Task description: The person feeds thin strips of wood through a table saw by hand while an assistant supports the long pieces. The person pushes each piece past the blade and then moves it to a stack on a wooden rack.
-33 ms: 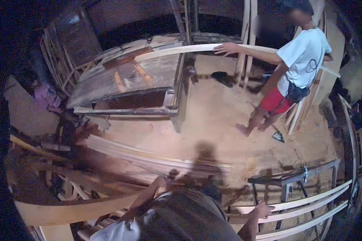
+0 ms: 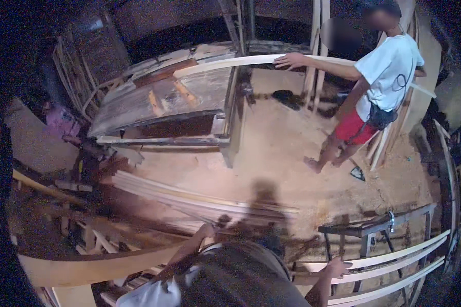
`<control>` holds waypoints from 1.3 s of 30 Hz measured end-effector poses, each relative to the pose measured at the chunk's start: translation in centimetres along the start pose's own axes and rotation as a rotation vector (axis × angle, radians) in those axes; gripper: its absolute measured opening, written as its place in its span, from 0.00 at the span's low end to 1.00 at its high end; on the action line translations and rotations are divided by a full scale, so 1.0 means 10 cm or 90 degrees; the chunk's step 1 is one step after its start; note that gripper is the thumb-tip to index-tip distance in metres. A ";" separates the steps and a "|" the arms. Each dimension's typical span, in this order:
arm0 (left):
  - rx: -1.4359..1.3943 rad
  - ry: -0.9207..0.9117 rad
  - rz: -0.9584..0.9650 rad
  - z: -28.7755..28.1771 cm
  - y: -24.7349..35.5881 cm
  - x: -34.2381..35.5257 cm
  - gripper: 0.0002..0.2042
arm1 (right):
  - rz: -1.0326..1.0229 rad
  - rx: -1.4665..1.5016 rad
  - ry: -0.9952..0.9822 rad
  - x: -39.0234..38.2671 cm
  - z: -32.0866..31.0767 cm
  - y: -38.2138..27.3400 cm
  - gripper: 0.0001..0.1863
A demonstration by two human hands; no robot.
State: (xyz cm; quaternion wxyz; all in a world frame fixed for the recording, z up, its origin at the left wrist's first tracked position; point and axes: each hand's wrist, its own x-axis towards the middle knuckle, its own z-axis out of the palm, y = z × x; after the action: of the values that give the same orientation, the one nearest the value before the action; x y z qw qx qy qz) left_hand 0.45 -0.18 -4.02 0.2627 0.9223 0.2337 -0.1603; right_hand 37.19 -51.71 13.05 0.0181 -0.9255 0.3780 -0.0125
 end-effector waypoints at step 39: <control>-0.139 -0.110 -0.173 -0.25 0.36 0.22 0.30 | 0.027 0.043 -0.004 -0.08 -0.28 -0.02 0.30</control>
State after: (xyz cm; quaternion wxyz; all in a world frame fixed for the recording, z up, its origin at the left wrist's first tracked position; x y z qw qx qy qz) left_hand 4.64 -0.73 -1.42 0.3561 0.8310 0.3490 -0.2464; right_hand 36.64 -51.05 15.82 0.0509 -0.9163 0.3965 -0.0220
